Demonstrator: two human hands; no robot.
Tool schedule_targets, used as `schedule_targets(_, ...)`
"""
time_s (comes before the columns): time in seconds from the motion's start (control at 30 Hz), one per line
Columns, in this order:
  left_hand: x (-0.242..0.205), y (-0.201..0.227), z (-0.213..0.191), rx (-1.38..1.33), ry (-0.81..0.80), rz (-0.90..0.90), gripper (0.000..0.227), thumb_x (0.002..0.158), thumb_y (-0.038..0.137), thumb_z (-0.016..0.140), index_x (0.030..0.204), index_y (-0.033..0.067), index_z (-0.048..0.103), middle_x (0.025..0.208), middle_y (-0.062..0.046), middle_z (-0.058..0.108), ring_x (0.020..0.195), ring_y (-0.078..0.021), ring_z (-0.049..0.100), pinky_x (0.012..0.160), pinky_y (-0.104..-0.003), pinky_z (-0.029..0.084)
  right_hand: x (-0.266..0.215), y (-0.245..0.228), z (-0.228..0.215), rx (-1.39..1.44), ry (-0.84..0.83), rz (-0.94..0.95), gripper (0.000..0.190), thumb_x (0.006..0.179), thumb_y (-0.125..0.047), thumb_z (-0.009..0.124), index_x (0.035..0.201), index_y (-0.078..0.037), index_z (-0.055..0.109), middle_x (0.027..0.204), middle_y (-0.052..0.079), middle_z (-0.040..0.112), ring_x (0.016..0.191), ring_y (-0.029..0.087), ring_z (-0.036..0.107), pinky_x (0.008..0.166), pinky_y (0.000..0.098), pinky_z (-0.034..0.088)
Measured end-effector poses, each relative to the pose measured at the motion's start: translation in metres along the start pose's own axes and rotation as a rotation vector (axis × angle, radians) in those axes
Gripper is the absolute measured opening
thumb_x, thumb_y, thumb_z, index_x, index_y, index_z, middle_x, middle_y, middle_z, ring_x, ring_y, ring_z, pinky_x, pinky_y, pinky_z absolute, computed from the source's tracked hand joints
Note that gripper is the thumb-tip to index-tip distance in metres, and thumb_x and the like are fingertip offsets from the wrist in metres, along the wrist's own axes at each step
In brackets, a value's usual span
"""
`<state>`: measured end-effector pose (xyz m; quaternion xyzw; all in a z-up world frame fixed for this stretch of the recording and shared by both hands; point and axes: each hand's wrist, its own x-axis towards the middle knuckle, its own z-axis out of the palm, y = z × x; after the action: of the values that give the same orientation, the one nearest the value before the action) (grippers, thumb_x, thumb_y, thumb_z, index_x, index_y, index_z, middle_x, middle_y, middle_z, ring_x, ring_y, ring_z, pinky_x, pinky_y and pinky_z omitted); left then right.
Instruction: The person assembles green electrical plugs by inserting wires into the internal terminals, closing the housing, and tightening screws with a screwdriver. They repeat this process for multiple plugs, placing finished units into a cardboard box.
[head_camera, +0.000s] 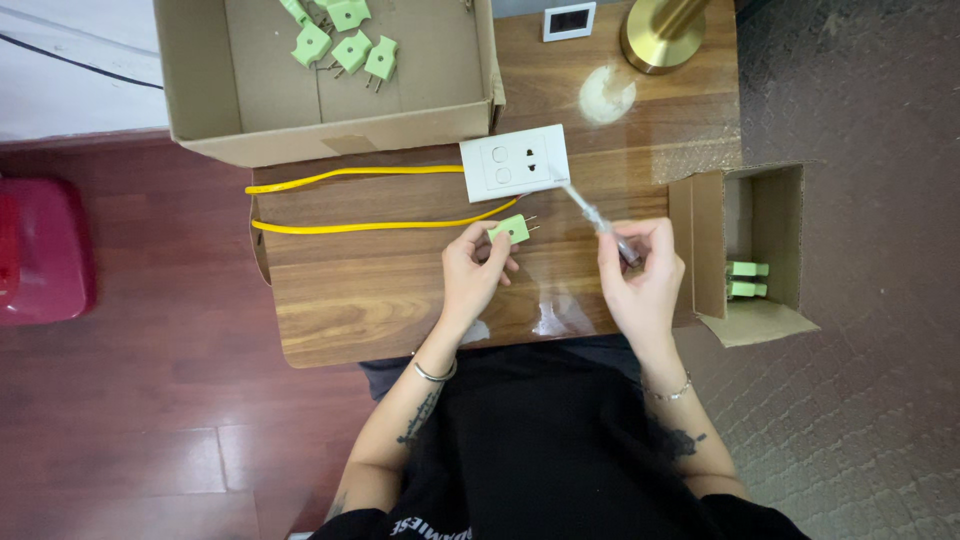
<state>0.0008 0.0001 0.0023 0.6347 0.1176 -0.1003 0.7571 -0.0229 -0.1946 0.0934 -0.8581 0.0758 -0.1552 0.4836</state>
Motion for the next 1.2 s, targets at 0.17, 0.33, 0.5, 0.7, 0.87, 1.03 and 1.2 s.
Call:
schedule_targets(0.17,0.000,-0.007,0.000,0.016,-0.010,0.011,0.020,0.095,0.005,0.064,0.113,-0.0051,0.066,0.086,-0.023,0.073,0.059,-0.0194,0.071,0.042,-0.025,0.059,0.015,0.040,0.013,-0.151,0.055,-0.067,0.020,0.098,-0.005,0.073,0.097,-0.006,0.052,0.091,0.017,0.071,0.071,0.034,0.067,0.061,0.0397,0.051)
schedule_targets(0.33,-0.003,0.006,0.001,0.049,-0.033,0.023,0.017,0.094,0.003,0.063,0.109,-0.0029,0.067,0.087,-0.022,0.074,0.059,-0.0171,0.070,0.043,-0.023,0.058,0.030,0.075,0.025,-0.354,0.065,-0.220,0.022,0.095,-0.009,0.074,0.094,-0.008,0.052,0.084,0.016,0.062,0.076,0.039,0.065,0.069,0.0440,0.053)
schedule_targets(0.5,-0.004,0.005,0.001,0.037,-0.063,0.052,0.017,0.093,0.001,0.059,0.109,-0.0011,0.064,0.088,-0.021,0.074,0.055,-0.0185,0.071,0.042,-0.024,0.057,0.035,0.090,0.032,-0.463,0.028,-0.306,0.023,0.092,-0.013,0.075,0.092,-0.010,0.052,0.085,0.012,0.057,0.082,0.037,0.061,0.076,0.0467,0.050)
schedule_targets(0.7,-0.007,0.016,0.002,0.075,-0.127,0.047,0.019,0.090,-0.002,0.054,0.108,0.0010,0.059,0.089,-0.020,0.075,0.057,-0.0194,0.072,0.043,-0.022,0.056,0.034,0.096,0.032,-0.473,0.014,-0.307,0.022,0.091,-0.016,0.074,0.095,-0.012,0.053,0.087,0.010,0.054,0.083,0.036,0.061,0.077,0.0463,0.049)
schedule_targets(0.87,-0.009,0.021,0.001,0.089,-0.164,0.035,0.018,0.089,-0.001,0.055,0.106,0.0042,0.055,0.089,-0.018,0.075,0.060,-0.0185,0.073,0.045,-0.022,0.055,0.035,0.093,0.031,-0.422,0.009,-0.294,0.022,0.091,-0.015,0.074,0.097,-0.011,0.053,0.089,0.011,0.054,0.085,0.038,0.061,0.077,0.0476,0.049)
schedule_targets(1.03,-0.006,0.005,0.000,0.119,-0.183,0.029,0.007,0.091,0.004,0.064,0.096,0.0055,0.061,0.087,-0.016,0.076,0.064,-0.0175,0.074,0.048,-0.023,0.057,0.036,0.094,0.028,-0.323,0.010,-0.268,0.020,0.093,-0.012,0.073,0.101,-0.011,0.055,0.092,0.010,0.056,0.087,0.037,0.062,0.079,0.0465,0.049)
schedule_targets(1.2,0.000,-0.021,0.004,0.196,-0.176,0.084,0.010,0.087,0.014,0.080,0.092,0.0084,0.074,0.079,-0.005,0.073,0.070,-0.0080,0.067,0.060,-0.021,0.058,0.037,0.087,0.022,-0.092,-0.013,-0.152,0.020,0.093,-0.002,0.071,0.108,-0.009,0.059,0.093,0.009,0.057,0.071,0.026,0.056,0.072,0.0389,0.048)
